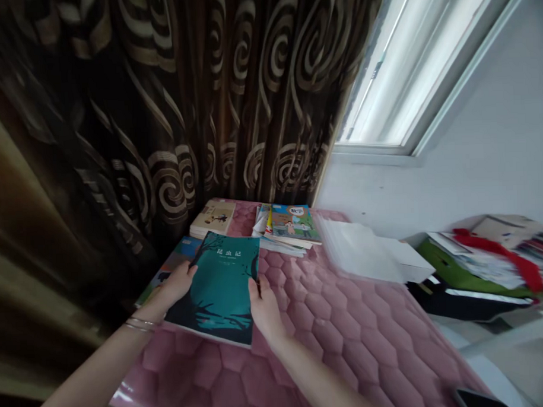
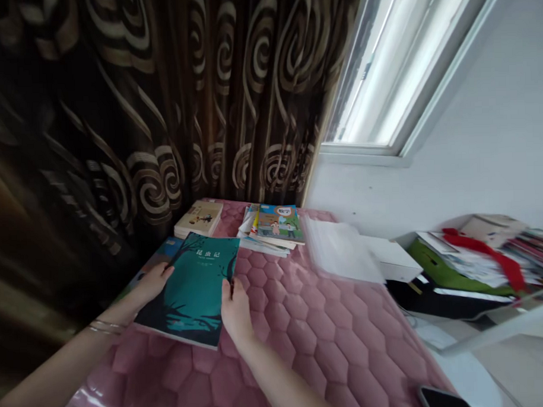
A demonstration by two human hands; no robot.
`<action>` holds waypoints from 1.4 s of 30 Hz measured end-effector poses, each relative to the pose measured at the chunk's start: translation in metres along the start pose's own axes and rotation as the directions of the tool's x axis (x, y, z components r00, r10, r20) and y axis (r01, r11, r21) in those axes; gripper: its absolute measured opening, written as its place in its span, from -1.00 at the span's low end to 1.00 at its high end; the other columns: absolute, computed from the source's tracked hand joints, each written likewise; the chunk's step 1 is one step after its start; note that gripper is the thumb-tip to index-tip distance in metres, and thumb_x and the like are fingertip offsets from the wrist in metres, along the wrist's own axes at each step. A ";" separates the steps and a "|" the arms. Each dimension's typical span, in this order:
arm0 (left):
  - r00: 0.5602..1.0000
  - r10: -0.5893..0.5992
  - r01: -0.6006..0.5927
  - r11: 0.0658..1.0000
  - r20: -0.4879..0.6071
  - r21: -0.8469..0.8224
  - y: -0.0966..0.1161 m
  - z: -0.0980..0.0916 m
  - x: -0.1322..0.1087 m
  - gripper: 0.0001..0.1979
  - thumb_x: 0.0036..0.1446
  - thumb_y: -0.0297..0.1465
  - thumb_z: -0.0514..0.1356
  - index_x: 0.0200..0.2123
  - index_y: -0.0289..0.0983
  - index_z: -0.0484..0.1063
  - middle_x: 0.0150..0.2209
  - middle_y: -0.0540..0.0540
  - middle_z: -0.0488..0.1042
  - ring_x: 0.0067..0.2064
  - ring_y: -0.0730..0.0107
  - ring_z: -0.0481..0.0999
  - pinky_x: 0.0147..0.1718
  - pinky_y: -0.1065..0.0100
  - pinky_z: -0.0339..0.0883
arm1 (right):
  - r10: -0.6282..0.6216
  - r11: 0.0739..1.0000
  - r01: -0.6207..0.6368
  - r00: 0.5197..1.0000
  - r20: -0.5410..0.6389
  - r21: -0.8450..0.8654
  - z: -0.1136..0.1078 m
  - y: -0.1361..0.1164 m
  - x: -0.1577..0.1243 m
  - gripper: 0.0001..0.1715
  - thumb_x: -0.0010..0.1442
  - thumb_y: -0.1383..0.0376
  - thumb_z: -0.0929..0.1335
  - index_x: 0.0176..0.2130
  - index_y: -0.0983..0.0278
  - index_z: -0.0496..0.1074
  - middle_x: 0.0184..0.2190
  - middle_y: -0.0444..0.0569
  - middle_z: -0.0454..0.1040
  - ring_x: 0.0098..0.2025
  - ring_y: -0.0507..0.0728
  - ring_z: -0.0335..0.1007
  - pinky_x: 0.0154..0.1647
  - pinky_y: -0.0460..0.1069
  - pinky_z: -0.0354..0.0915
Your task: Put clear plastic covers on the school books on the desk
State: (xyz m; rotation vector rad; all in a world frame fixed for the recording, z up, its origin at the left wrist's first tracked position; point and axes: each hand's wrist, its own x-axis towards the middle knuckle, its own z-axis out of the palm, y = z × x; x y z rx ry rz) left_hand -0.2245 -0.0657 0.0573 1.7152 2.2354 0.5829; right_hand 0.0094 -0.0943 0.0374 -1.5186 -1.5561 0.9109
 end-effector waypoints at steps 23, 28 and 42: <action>0.990 -0.049 0.084 0.959 -0.132 0.269 -0.085 -0.005 0.027 -0.63 0.27 -0.40 -0.11 -0.13 -0.34 0.47 -0.05 -0.33 0.34 -0.02 0.02 0.39 -0.12 0.14 0.27 | 0.086 0.972 -0.055 0.988 0.128 -0.228 0.116 -0.028 0.033 -0.61 0.37 0.27 0.09 -0.01 0.41 0.33 -0.10 0.24 0.54 -0.08 0.24 0.52 -0.17 0.00 0.34; 0.992 -0.047 0.075 0.962 -0.113 0.262 -0.091 -0.001 0.040 -0.68 0.21 -0.47 -0.06 -0.22 -0.37 0.50 -0.18 -0.31 0.40 -0.13 0.11 0.41 -0.13 0.21 0.27 | 0.110 0.960 -0.068 0.983 0.144 -0.271 0.112 -0.030 0.032 -0.60 0.36 0.24 0.09 0.00 0.41 0.30 -0.12 0.24 0.55 -0.09 0.26 0.52 -0.16 0.03 0.34; 0.998 -0.046 0.051 0.992 -0.045 0.114 -0.085 -0.004 0.050 -0.73 0.11 -0.51 0.03 -0.23 -0.34 0.52 -0.26 -0.22 0.52 -0.15 0.27 0.48 -0.07 0.32 0.30 | 0.062 0.942 -0.003 0.984 0.164 -0.337 0.110 -0.021 0.030 -0.55 0.37 0.22 0.10 0.10 0.39 0.27 -0.17 0.26 0.55 -0.09 0.29 0.52 -0.14 0.09 0.34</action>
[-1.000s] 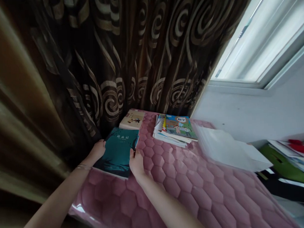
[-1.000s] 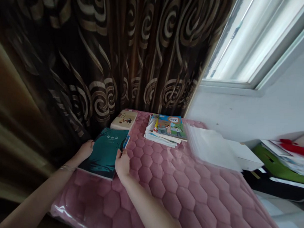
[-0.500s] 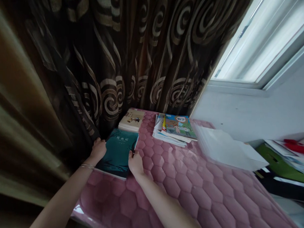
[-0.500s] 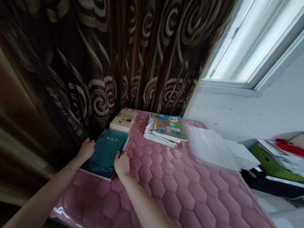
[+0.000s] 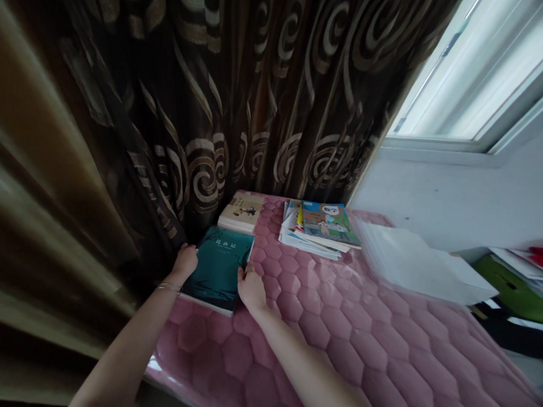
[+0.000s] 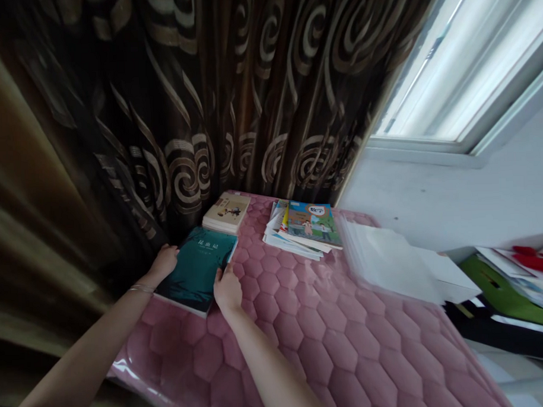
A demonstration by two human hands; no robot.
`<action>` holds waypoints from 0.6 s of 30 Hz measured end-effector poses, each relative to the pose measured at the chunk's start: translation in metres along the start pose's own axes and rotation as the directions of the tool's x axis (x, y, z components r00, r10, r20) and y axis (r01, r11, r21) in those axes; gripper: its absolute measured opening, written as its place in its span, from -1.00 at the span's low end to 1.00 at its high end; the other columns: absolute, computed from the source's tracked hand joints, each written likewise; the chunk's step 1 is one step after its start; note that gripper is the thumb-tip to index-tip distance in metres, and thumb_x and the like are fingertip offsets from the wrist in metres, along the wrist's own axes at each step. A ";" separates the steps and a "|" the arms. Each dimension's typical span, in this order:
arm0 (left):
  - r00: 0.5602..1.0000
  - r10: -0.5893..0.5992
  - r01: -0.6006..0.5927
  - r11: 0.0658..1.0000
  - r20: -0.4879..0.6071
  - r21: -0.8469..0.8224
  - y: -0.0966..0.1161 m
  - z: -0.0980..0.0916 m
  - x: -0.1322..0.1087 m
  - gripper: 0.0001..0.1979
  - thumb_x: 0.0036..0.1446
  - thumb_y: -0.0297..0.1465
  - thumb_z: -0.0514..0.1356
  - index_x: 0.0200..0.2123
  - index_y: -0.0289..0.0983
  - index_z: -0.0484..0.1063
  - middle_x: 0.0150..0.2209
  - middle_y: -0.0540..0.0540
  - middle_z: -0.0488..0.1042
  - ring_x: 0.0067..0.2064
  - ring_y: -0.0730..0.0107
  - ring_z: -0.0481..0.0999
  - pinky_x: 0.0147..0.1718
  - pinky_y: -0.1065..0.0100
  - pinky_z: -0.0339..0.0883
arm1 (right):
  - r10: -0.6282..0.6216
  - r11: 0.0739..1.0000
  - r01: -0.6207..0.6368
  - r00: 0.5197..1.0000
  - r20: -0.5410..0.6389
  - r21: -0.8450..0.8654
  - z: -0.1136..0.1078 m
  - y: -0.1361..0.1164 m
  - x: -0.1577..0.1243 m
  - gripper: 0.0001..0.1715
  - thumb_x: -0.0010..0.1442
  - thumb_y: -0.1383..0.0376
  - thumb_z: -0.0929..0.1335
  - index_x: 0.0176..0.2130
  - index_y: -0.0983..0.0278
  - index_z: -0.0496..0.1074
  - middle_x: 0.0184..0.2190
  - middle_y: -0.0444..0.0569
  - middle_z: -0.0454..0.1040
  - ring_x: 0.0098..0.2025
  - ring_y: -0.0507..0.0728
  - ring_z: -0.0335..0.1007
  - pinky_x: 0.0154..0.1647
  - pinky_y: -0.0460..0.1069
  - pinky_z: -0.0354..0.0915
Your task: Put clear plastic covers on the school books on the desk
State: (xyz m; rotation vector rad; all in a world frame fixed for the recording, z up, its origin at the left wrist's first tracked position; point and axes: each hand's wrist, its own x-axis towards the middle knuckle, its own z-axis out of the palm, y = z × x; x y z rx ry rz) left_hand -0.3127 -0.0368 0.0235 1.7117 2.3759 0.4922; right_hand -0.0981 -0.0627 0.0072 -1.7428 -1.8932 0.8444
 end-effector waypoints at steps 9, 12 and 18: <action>0.997 0.013 0.002 0.979 0.074 -0.205 -0.030 -0.026 -0.032 -0.57 0.24 -0.26 -0.02 0.03 -0.33 0.44 0.01 -0.21 0.53 0.11 0.25 0.44 0.12 0.30 0.23 | -0.226 0.973 0.225 0.974 0.000 0.055 -0.016 0.016 -0.016 -0.52 0.34 0.21 0.19 0.18 0.36 0.26 0.09 0.19 0.41 0.12 0.19 0.36 0.05 -0.02 0.27; 0.986 0.059 0.004 0.927 0.155 -0.374 -0.064 -0.032 -0.055 -0.46 0.18 -0.15 0.06 0.13 -0.34 0.35 0.14 -0.24 0.43 0.17 0.23 0.40 0.14 0.26 0.24 | -0.358 0.934 0.357 0.934 0.017 0.026 -0.023 0.026 -0.040 -0.42 0.34 0.13 0.19 0.28 0.24 0.16 0.16 0.13 0.36 0.12 0.20 0.37 0.01 0.01 0.33; 0.966 0.138 0.009 0.827 0.218 -0.562 -0.096 -0.022 -0.091 -0.17 -0.16 -0.22 0.36 0.22 -0.25 0.26 0.20 -0.22 0.36 0.16 0.05 0.41 0.11 0.09 0.29 | -0.562 0.813 0.564 0.825 0.055 -0.144 -0.009 0.036 -0.063 -0.26 0.21 0.08 0.35 0.29 0.26 0.18 0.24 0.27 0.24 0.24 0.32 0.22 0.10 0.14 0.31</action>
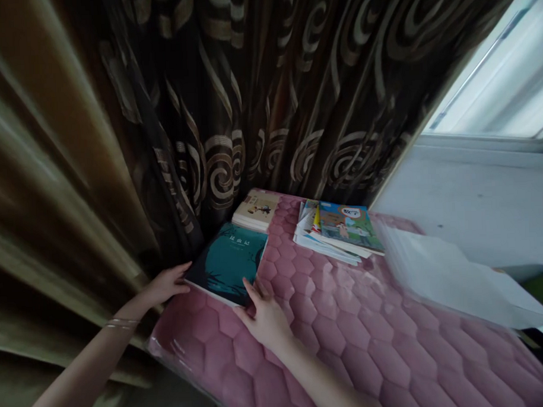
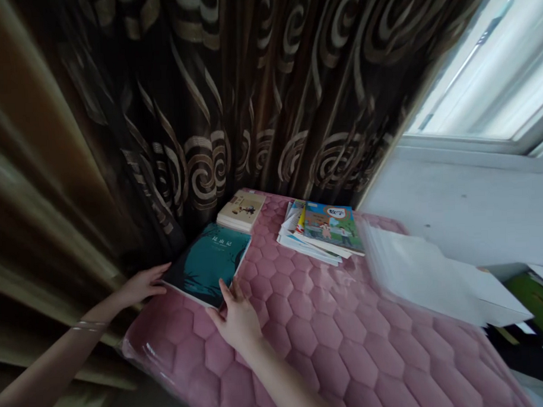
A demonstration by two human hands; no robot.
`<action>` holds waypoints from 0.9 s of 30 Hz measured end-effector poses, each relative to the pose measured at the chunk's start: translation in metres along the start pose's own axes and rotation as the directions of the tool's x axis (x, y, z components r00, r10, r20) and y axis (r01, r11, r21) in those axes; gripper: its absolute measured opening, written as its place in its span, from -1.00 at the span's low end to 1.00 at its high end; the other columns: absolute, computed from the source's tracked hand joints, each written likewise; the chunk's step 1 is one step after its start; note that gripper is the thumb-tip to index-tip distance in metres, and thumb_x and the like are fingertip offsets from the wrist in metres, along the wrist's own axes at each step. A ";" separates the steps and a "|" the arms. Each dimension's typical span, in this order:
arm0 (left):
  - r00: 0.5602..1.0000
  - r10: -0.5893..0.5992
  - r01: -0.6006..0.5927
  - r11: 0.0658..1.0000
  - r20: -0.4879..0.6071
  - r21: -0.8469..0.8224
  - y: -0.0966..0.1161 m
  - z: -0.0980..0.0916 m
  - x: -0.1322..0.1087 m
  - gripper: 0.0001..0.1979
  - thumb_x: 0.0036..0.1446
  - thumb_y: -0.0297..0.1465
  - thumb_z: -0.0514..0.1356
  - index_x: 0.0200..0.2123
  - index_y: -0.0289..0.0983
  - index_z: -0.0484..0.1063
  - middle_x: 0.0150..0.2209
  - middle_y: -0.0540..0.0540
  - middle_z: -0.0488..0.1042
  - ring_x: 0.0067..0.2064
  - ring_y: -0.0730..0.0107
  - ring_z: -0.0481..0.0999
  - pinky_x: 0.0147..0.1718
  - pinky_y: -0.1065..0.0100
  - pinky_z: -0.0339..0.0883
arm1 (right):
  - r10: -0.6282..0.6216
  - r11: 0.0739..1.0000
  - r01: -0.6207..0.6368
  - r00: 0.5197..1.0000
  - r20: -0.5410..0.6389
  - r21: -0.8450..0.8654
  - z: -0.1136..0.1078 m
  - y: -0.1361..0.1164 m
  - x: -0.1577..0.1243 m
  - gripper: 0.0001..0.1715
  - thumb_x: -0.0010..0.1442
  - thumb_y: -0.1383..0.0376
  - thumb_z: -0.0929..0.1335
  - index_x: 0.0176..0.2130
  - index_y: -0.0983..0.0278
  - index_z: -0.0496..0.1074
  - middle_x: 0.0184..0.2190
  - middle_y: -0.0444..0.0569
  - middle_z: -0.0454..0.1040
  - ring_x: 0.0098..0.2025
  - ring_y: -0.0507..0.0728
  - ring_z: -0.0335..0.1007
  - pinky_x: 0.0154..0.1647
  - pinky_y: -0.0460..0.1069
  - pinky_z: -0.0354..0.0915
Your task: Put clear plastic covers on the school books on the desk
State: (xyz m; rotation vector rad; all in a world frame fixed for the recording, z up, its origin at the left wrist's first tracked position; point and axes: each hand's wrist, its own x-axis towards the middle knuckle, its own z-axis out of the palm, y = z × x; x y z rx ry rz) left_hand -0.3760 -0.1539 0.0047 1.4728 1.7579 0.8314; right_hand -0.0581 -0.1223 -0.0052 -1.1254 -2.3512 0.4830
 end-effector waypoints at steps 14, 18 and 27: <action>0.995 0.007 0.038 0.892 -0.098 0.450 0.033 0.011 -0.003 -0.37 0.01 -0.46 0.19 0.21 -0.35 0.29 0.06 -0.19 0.50 0.03 0.19 0.53 0.05 0.30 0.32 | -0.017 0.991 0.009 0.998 -0.055 -0.135 0.021 -0.001 0.002 -0.39 0.25 0.07 0.31 0.21 0.26 0.31 0.22 0.25 0.27 0.19 0.32 0.30 0.07 0.13 0.35; 0.995 0.014 0.038 0.864 -0.098 0.502 0.035 0.012 -0.003 -0.39 0.03 -0.46 0.15 0.21 -0.32 0.29 0.10 -0.19 0.46 0.07 0.17 0.50 0.09 0.26 0.30 | -0.005 0.994 -0.003 0.997 -0.074 -0.113 0.022 0.000 0.002 -0.37 0.23 0.07 0.33 0.21 0.24 0.31 0.23 0.24 0.27 0.16 0.33 0.34 0.08 0.13 0.34; 0.977 0.031 0.152 0.595 -0.211 0.789 0.066 0.036 -0.015 -0.37 0.03 -0.60 0.12 0.23 -0.37 0.26 0.17 -0.43 0.36 0.14 -0.07 0.42 0.08 -0.05 0.28 | 0.037 0.999 -0.036 0.998 0.049 -0.011 0.016 -0.004 0.000 -0.28 0.23 0.11 0.33 0.30 0.27 0.17 0.31 0.27 0.11 0.27 0.36 0.16 0.17 0.19 0.25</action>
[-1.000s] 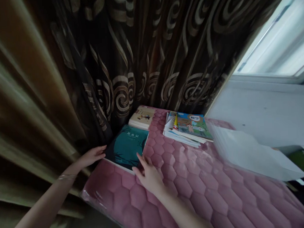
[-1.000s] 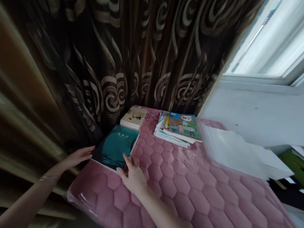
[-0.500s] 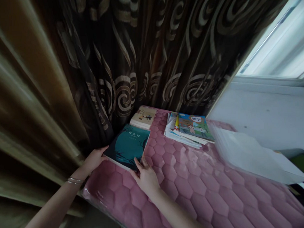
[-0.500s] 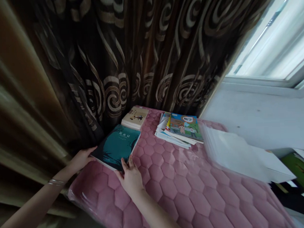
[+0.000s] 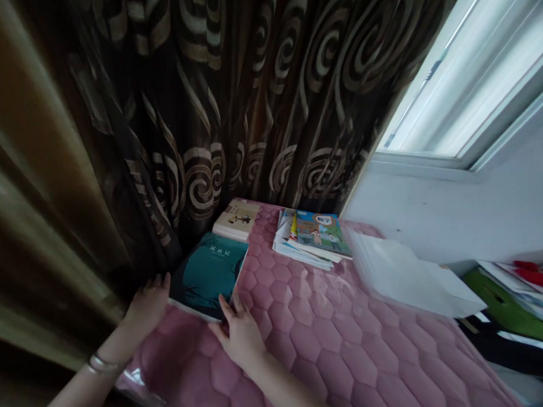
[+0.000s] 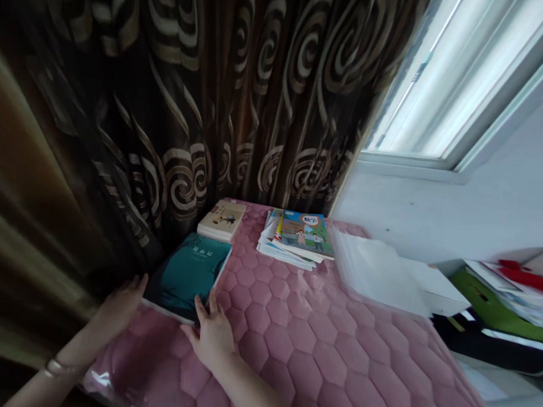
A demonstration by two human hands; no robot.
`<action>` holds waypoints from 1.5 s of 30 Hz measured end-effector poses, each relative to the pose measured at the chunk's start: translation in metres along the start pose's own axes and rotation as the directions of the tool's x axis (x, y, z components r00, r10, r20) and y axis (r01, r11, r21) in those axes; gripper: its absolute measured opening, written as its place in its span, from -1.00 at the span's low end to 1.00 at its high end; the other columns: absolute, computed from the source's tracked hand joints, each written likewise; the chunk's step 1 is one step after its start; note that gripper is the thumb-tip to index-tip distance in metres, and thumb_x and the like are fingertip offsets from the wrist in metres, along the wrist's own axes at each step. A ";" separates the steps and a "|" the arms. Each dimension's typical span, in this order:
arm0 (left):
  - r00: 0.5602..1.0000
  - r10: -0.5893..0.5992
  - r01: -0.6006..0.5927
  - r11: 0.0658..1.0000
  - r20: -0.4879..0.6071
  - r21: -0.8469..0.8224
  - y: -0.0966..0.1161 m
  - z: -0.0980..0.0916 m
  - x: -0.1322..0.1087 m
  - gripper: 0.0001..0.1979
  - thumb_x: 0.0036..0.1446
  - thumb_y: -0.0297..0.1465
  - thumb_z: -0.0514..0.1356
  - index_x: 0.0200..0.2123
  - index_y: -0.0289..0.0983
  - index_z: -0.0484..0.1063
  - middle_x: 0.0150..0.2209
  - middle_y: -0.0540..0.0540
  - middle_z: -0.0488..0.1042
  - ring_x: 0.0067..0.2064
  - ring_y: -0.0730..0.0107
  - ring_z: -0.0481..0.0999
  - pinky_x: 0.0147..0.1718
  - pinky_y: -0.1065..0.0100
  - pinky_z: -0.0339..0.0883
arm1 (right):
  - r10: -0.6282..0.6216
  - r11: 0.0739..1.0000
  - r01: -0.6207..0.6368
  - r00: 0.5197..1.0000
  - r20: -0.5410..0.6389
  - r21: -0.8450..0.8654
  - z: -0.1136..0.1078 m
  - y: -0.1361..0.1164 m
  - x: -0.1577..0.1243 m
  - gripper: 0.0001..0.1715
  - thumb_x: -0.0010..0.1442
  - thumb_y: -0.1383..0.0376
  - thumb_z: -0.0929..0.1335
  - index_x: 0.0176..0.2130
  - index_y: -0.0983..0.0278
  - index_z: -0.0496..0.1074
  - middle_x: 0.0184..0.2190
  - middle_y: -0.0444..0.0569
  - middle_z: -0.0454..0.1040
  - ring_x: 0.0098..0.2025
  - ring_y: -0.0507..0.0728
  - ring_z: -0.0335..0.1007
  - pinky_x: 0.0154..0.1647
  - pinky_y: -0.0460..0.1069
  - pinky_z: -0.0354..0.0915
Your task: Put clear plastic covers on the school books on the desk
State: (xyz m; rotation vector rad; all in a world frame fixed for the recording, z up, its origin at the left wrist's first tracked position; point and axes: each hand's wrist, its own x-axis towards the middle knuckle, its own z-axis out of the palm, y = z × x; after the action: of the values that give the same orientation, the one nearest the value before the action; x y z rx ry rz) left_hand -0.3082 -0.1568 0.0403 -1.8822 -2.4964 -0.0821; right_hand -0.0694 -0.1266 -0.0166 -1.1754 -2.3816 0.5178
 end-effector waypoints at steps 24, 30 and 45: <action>0.747 0.596 -0.665 0.675 -0.294 -0.321 0.250 0.103 0.039 -0.61 0.23 -0.29 0.04 0.08 -0.21 0.43 0.19 -0.16 0.38 0.20 0.13 0.36 0.17 0.08 0.28 | 0.478 0.822 -0.570 0.674 -0.563 0.016 -0.193 0.250 -0.082 -0.64 0.23 0.32 0.19 -0.17 0.31 0.53 -0.24 0.04 0.58 -0.28 0.11 0.51 -0.20 -0.04 0.38; 0.756 0.588 -0.654 0.674 -0.287 -0.342 0.253 0.093 0.037 -0.62 0.21 -0.31 0.06 0.06 -0.21 0.44 0.17 -0.16 0.40 0.17 0.12 0.39 0.14 0.03 0.31 | 0.545 0.725 -0.688 0.597 -0.589 -0.027 -0.230 0.314 -0.063 -0.51 0.12 0.39 0.27 0.04 0.45 0.44 -0.02 0.21 0.50 -0.10 0.22 0.47 -0.02 0.04 0.31; 0.770 0.569 -0.637 0.662 -0.289 -0.395 0.251 0.093 0.035 -0.63 0.20 -0.31 0.09 0.07 -0.17 0.44 0.17 -0.13 0.40 0.17 0.14 0.39 0.14 0.03 0.31 | 0.339 0.777 -0.621 0.554 -0.760 -0.107 -0.247 0.281 -0.073 -0.50 0.33 0.29 0.09 -0.01 0.42 0.47 -0.13 0.19 0.53 0.01 0.24 0.31 0.09 0.10 0.16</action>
State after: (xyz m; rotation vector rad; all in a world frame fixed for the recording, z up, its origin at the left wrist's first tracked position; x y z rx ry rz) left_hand -0.0750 -0.0494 -0.0424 -2.6789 -1.7134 -0.8507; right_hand 0.2836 0.0092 0.0329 -1.8251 -1.4653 -0.2538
